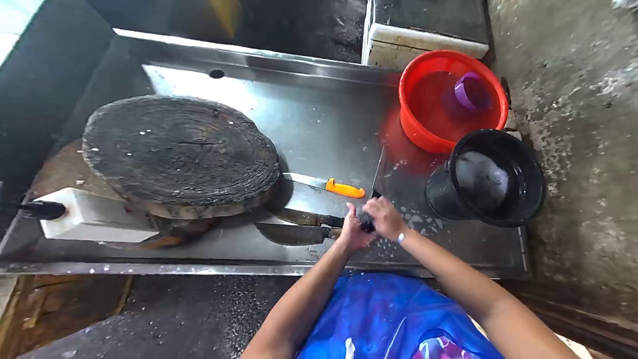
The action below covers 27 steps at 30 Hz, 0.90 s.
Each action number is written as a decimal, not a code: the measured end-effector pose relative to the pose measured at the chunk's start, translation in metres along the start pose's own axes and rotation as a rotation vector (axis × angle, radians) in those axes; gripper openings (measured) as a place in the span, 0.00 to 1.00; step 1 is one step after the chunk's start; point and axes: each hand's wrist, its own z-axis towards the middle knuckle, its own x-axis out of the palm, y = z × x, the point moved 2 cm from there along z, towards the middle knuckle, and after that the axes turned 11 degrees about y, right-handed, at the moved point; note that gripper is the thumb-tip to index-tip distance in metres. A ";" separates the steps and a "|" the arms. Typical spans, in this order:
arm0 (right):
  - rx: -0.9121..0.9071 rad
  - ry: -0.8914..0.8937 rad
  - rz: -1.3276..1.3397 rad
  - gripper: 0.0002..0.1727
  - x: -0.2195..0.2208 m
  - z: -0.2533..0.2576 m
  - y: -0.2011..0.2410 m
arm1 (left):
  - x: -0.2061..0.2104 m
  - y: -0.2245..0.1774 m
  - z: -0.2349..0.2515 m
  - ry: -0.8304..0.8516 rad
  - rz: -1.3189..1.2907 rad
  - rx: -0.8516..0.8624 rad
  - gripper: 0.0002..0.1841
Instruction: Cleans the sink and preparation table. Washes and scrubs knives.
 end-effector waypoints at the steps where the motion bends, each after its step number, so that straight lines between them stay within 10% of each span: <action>1: 0.070 -0.021 -0.002 0.17 0.002 0.009 -0.012 | 0.001 0.003 -0.001 -0.026 0.000 -0.018 0.54; 27: 0.150 0.009 0.219 0.24 0.014 -0.005 0.031 | 0.013 -0.011 -0.023 -0.047 -0.025 -0.004 0.61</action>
